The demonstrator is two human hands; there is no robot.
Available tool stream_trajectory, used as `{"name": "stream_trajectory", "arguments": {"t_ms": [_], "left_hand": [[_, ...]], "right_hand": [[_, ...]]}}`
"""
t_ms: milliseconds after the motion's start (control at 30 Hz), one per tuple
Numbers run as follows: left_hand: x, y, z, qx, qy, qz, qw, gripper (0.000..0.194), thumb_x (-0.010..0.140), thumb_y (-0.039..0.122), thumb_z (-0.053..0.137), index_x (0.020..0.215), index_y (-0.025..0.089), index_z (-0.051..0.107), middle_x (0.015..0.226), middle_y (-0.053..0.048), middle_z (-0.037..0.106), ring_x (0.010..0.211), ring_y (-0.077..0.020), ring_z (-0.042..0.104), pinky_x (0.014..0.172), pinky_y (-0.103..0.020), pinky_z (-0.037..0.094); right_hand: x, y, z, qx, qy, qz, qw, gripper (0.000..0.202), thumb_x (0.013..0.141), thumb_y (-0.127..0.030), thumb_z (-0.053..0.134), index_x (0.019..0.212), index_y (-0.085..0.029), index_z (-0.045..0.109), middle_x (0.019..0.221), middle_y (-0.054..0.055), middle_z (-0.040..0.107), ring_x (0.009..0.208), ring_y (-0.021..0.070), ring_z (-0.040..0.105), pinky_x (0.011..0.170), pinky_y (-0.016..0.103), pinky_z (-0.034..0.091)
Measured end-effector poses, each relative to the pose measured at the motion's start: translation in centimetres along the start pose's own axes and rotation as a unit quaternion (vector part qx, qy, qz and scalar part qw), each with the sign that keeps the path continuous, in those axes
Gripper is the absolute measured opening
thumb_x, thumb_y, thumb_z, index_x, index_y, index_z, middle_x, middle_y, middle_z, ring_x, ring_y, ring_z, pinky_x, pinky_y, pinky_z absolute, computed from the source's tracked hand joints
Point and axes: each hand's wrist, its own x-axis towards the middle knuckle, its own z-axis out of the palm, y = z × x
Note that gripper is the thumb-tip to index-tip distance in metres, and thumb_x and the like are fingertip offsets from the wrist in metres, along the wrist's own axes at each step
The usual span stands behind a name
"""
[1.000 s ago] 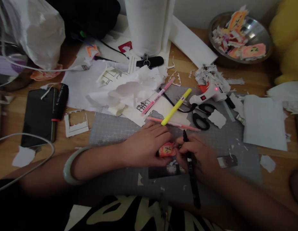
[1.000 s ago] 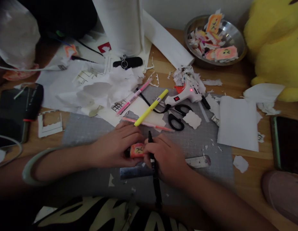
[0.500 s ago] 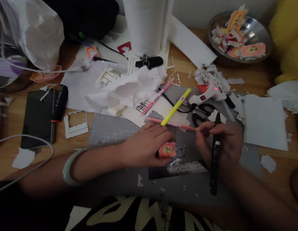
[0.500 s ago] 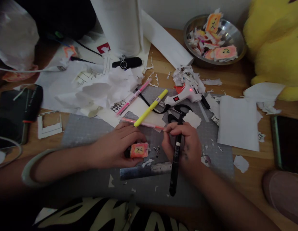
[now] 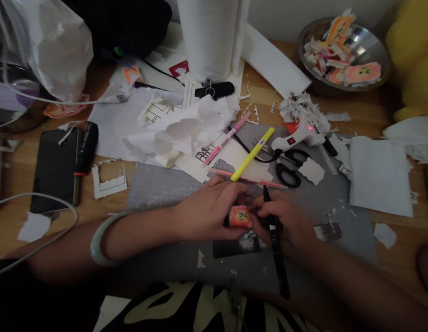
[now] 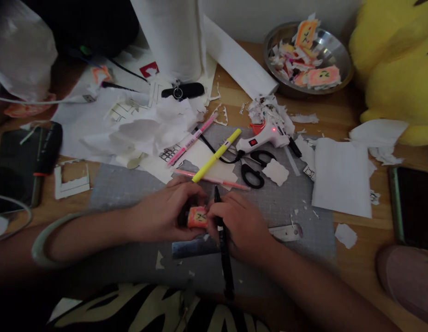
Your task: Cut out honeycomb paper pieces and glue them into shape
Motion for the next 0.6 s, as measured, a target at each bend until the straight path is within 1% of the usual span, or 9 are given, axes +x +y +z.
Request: {"name": "stream_trajectory", "arguments": {"t_ms": [167,267,333,400,467,533,600], "left_hand": [[-0.1,-0.1,0.1,-0.007,0.0,-0.005,1.0,0.038,0.071,0.034,0.066,0.097,0.018,0.043,0.092,-0.005,0.064,0.09,-0.0224,0.059,0.082,-0.036,0.041],[-0.1,-0.2,0.1,-0.005,0.001,-0.002,1.0,0.038,0.07,0.034,0.066,0.096,0.018,0.043,0.089,-0.004,0.063,0.086,-0.0214,0.059,0.08,-0.035,0.041],[-0.1,-0.2,0.1,-0.005,-0.002,-0.006,1.0,0.039,0.07,0.034,0.066,0.096,0.018,0.043,0.089,-0.004,0.063,0.085,-0.0214,0.059,0.079,-0.035,0.042],[0.0,-0.1,0.0,-0.006,-0.011,-0.012,1.0,0.039,0.069,0.034,0.067,0.096,0.018,0.044,0.088,-0.004,0.063,0.084,-0.0212,0.059,0.077,-0.035,0.042],[0.0,-0.1,-0.1,-0.004,-0.018,-0.017,1.0,0.038,0.069,0.034,0.067,0.096,0.019,0.044,0.087,-0.004,0.063,0.083,-0.0209,0.059,0.077,-0.035,0.042],[0.1,0.0,-0.2,0.005,-0.021,-0.012,1.0,0.036,0.07,0.033,0.066,0.096,0.018,0.045,0.087,-0.004,0.063,0.082,-0.0207,0.058,0.078,-0.034,0.041],[0.1,0.0,-0.3,0.023,-0.03,0.005,0.999,0.032,0.073,0.033,0.064,0.097,0.018,0.047,0.089,-0.005,0.063,0.084,-0.021,0.058,0.08,-0.035,0.039]], "right_hand": [[0.0,0.3,-0.1,0.009,0.007,0.016,1.0,0.019,0.076,-0.008,0.055,0.08,-0.024,0.045,0.074,-0.001,0.062,0.07,0.0166,0.059,0.065,0.03,0.046],[0.1,0.7,-0.4,0.024,0.039,0.026,0.999,0.025,0.075,-0.008,0.056,0.085,-0.026,0.043,0.079,-0.001,0.063,0.073,0.018,0.061,0.069,0.034,0.048],[0.3,0.9,-0.8,0.037,0.072,0.055,0.995,0.027,0.075,-0.008,0.057,0.087,-0.028,0.043,0.082,0.0,0.063,0.073,0.0194,0.063,0.068,0.035,0.049],[0.5,0.9,-1.2,0.065,0.134,0.098,0.984,0.028,0.077,-0.009,0.057,0.087,-0.03,0.042,0.081,0.0,0.062,0.071,0.0197,0.063,0.064,0.035,0.049],[0.7,0.9,-1.5,0.1,0.215,0.134,0.962,0.027,0.079,-0.009,0.057,0.087,-0.03,0.044,0.081,0.0,0.06,0.071,0.0193,0.063,0.063,0.035,0.049],[0.9,1.0,-1.6,0.116,0.302,0.14,0.936,0.027,0.078,-0.008,0.06,0.089,-0.029,0.047,0.081,0.0,0.06,0.074,0.0182,0.062,0.065,0.034,0.049],[1.0,1.2,-1.7,0.115,0.36,0.121,0.918,0.028,0.076,-0.007,0.063,0.092,-0.027,0.051,0.086,0.0,0.061,0.082,0.0179,0.063,0.07,0.033,0.049]]}}
